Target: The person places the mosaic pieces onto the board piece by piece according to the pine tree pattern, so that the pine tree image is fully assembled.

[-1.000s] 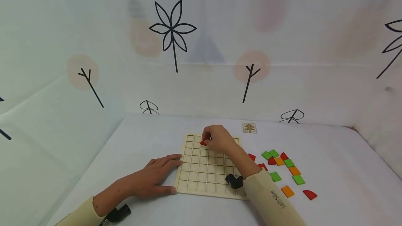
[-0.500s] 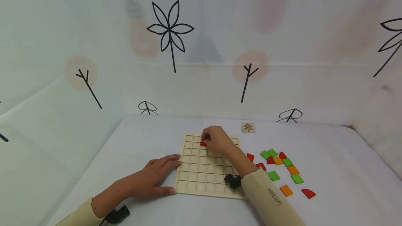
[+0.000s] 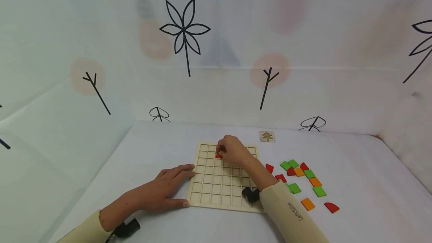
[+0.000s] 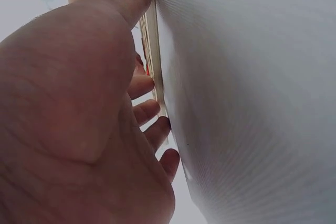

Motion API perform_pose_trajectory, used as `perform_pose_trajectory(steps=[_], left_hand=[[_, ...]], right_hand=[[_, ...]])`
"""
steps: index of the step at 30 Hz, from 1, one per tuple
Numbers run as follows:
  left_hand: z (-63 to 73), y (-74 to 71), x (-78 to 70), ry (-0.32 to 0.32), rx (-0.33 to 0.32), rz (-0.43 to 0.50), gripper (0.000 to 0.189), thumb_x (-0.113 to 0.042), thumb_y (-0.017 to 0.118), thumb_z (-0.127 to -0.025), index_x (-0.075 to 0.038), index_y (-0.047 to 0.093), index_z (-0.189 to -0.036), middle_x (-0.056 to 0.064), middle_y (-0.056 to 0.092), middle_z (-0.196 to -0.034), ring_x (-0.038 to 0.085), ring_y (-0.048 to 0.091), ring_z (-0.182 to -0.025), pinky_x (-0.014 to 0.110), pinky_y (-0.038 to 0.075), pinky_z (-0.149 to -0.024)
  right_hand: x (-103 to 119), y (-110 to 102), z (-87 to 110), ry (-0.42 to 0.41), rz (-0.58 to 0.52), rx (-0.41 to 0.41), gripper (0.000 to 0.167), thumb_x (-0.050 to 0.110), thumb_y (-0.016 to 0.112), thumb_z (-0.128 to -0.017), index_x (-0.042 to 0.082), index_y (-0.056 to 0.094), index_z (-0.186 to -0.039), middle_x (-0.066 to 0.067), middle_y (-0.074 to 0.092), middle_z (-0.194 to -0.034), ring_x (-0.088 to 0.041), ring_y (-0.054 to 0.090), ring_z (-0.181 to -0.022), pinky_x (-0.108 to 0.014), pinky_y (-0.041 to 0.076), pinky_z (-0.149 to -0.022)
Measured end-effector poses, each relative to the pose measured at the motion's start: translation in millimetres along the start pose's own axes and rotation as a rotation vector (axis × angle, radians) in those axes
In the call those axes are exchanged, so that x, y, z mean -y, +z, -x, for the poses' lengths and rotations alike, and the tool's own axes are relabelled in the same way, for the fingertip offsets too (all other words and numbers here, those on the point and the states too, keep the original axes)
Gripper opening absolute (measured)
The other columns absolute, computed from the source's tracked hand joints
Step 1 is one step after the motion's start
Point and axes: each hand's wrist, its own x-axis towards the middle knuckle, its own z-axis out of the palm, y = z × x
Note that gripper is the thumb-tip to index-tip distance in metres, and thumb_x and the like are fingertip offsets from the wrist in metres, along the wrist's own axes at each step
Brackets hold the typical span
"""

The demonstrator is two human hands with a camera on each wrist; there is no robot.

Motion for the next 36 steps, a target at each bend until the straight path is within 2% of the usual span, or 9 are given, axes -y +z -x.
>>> perform_pose_trajectory(steps=[10,15,24,29,36], left_hand=[[-1.9,1.9,1.9,0.002,-0.015,-0.010,0.085,-0.077,0.056,-0.096,-0.033,0.032,-0.164,-0.011,0.022,-0.174,0.013,0.025,-0.159,0.054,0.030,-0.122],[-1.1,2.0,1.2,0.004,-0.016,-0.008,0.085,-0.077,0.056,-0.096,-0.032,0.033,-0.163,-0.011,0.022,-0.173,0.014,0.026,-0.159,0.054,0.030,-0.121],[0.6,1.0,-0.6,0.014,-0.036,-0.025,0.085,-0.077,0.057,-0.095,-0.030,0.034,-0.163,-0.009,0.025,-0.173,0.015,0.028,-0.158,0.054,0.032,-0.120],[0.6,-0.2,-1.8,0.021,-0.036,-0.020,0.085,-0.075,0.057,-0.096,-0.029,0.034,-0.163,-0.008,0.025,-0.173,0.015,0.027,-0.159,0.054,0.032,-0.120],[-0.4,0.8,-3.1,0.010,-0.026,-0.026,0.085,-0.074,0.058,-0.096,-0.028,0.033,-0.163,-0.008,0.024,-0.173,0.015,0.025,-0.159,0.054,0.031,-0.121]], right_hand=[[-3.6,0.0,1.0,-0.005,-0.024,0.000,0.014,-0.002,0.066,-0.101,0.006,0.078,-0.101,-0.004,0.065,-0.097,-0.018,0.062,-0.088,-0.039,0.055,-0.081],[-3.2,-7.3,7.2,0.011,-0.035,-0.006,0.011,0.000,0.067,-0.102,0.005,0.076,-0.105,-0.004,0.065,-0.099,-0.016,0.061,-0.086,-0.037,0.054,-0.078],[4.5,-24.6,23.4,-0.004,-0.082,-0.001,0.012,0.001,0.066,-0.103,0.001,0.074,-0.112,-0.003,0.069,-0.098,-0.012,0.060,-0.081,-0.035,0.053,-0.074],[10.9,-36.5,38.1,0.034,-0.095,-0.020,0.012,0.001,0.065,-0.103,0.002,0.073,-0.111,-0.006,0.069,-0.096,-0.012,0.058,-0.076,-0.033,0.052,-0.070],[1.0,-48.0,61.2,0.060,-0.039,-0.064,0.012,0.001,0.066,-0.102,0.004,0.074,-0.110,-0.003,0.070,-0.096,-0.012,0.059,-0.079,-0.031,0.053,-0.070]])
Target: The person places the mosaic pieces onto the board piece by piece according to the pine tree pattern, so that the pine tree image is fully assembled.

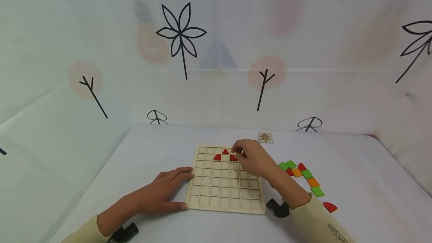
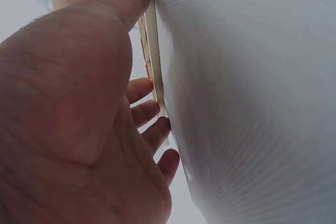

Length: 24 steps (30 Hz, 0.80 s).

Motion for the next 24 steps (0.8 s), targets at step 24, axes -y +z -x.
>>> perform_pose_trajectory(steps=[24], left_hand=[[0.6,0.2,1.8,0.005,0.009,-0.003,0.085,-0.076,0.054,-0.097,-0.029,0.031,-0.164,-0.009,0.020,-0.174,0.014,0.023,-0.160,0.054,0.030,-0.121]], right_hand=[[-68.4,-38.5,59.0,0.204,0.196,-0.019,0.020,0.010,0.081,-0.090,0.005,0.079,-0.109,-0.003,0.070,-0.104,-0.016,0.053,-0.077,-0.029,0.049,-0.065]])
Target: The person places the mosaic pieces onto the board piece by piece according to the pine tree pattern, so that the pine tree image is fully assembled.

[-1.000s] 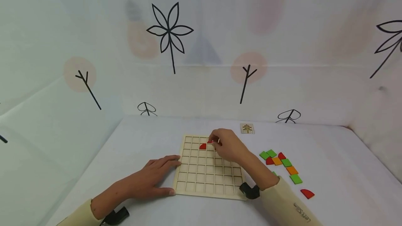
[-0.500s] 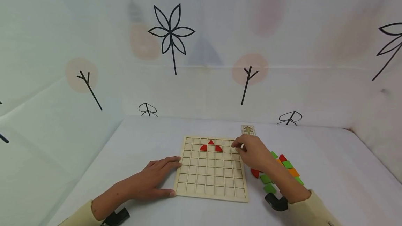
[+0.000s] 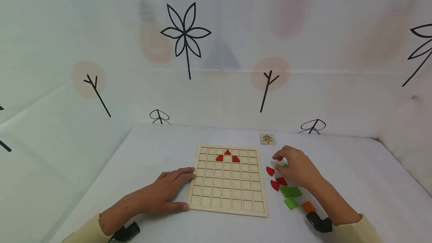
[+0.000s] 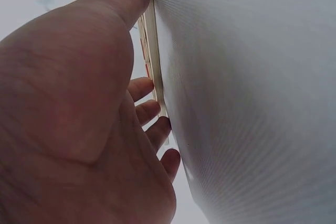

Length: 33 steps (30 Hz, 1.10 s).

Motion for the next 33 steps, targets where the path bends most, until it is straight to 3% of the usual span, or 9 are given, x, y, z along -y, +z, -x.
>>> perform_pose_trajectory(steps=[9,22,29,33], left_hand=[[-3.4,4.7,-1.3,0.003,0.012,0.012,0.085,-0.076,0.053,-0.098,-0.027,0.030,-0.164,-0.007,0.020,-0.175,0.015,0.023,-0.160,0.055,0.030,-0.121],[-1.8,2.6,1.5,-0.007,0.011,-0.009,0.085,-0.077,0.051,-0.098,-0.031,0.027,-0.165,-0.010,0.018,-0.175,0.015,0.024,-0.159,0.055,0.030,-0.121],[-0.6,1.5,0.5,-0.012,0.015,-0.004,0.085,-0.076,0.052,-0.098,-0.031,0.027,-0.165,-0.010,0.018,-0.175,0.015,0.024,-0.159,0.055,0.029,-0.122],[-0.2,2.6,0.7,-0.009,0.013,-0.003,0.084,-0.076,0.052,-0.099,-0.030,0.028,-0.165,-0.009,0.018,-0.175,0.015,0.024,-0.160,0.055,0.029,-0.122]], right_hand=[[-28.4,-11.4,0.4,0.106,0.003,0.076,0.033,0.021,0.090,-0.083,0.003,0.075,-0.107,-0.007,0.068,-0.101,-0.026,0.058,-0.089,-0.038,0.055,-0.072],[-33.0,-9.8,-4.8,0.189,-0.011,0.132,0.028,0.020,0.090,-0.082,0.001,0.075,-0.096,-0.010,0.066,-0.099,-0.030,0.057,-0.092,-0.049,0.059,-0.081],[-36.6,-8.0,-5.8,0.156,-0.032,0.160,0.028,0.018,0.088,-0.084,0.002,0.072,-0.099,-0.010,0.065,-0.102,-0.027,0.057,-0.091,-0.043,0.059,-0.079],[-38.9,-7.9,-5.0,0.139,-0.052,0.170,0.031,0.020,0.089,-0.084,0.004,0.069,-0.102,-0.006,0.063,-0.095,-0.023,0.055,-0.086,-0.035,0.056,-0.072]])
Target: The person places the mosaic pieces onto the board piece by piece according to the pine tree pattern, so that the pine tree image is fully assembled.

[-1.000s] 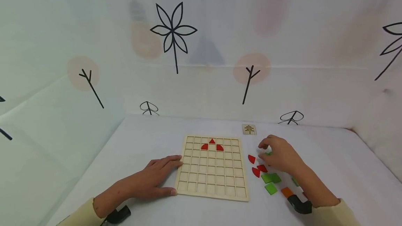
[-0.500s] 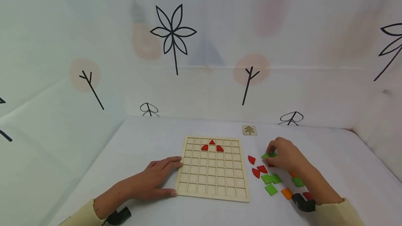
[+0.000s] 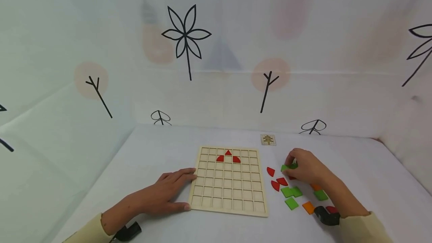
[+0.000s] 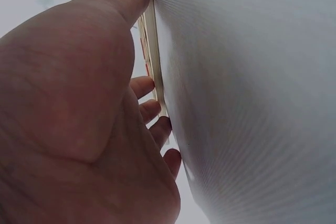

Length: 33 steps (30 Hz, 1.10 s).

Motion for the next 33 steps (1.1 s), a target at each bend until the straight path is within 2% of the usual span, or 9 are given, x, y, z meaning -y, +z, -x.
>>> perform_pose_trajectory(steps=[5,11,17,24,33], left_hand=[[-1.4,0.5,0.5,-0.010,0.007,-0.003,0.085,-0.076,0.052,-0.098,-0.031,0.027,-0.165,-0.009,0.017,-0.175,0.015,0.024,-0.160,0.055,0.029,-0.122],[-1.1,0.5,0.2,-0.014,0.015,0.019,0.084,-0.075,0.053,-0.098,-0.032,0.028,-0.165,-0.010,0.017,-0.175,0.015,0.024,-0.160,0.055,0.028,-0.122],[-0.2,0.2,0.7,-0.012,0.011,0.018,0.084,-0.076,0.053,-0.098,-0.032,0.027,-0.166,-0.010,0.016,-0.175,0.014,0.023,-0.160,0.055,0.028,-0.122],[0.7,-1.3,0.9,-0.012,0.015,0.028,0.085,-0.075,0.053,-0.099,-0.032,0.026,-0.166,-0.010,0.016,-0.175,0.015,0.025,-0.159,0.055,0.027,-0.122],[1.5,-2.9,-0.4,-0.015,0.031,0.041,0.084,-0.074,0.053,-0.099,-0.031,0.026,-0.166,-0.010,0.015,-0.176,0.014,0.025,-0.159,0.055,0.027,-0.122]], right_hand=[[-2.6,1.4,0.3,-0.037,-0.006,-0.012,0.033,0.023,0.091,-0.083,0.009,0.067,-0.101,-0.001,0.058,-0.085,-0.021,0.052,-0.081,-0.028,0.049,-0.064],[-3.4,3.0,-0.4,-0.074,-0.022,-0.022,0.025,0.015,0.088,-0.085,0.009,0.071,-0.103,0.001,0.062,-0.087,-0.019,0.055,-0.083,-0.026,0.051,-0.068],[-0.2,3.2,-0.1,-0.099,-0.043,-0.026,0.020,0.011,0.083,-0.089,0.010,0.072,-0.106,0.002,0.060,-0.085,-0.018,0.054,-0.081,-0.026,0.048,-0.064],[16.3,-0.2,0.8,-0.157,-0.090,-0.045,0.014,0.011,0.079,-0.093,0.014,0.073,-0.106,0.003,0.062,-0.087,-0.018,0.055,-0.082,-0.026,0.050,-0.062],[40.2,4.3,-4.2,-0.209,-0.093,-0.060,0.010,0.010,0.077,-0.094,0.015,0.071,-0.102,0.005,0.063,-0.087,-0.015,0.056,-0.079,-0.027,0.050,-0.067]])
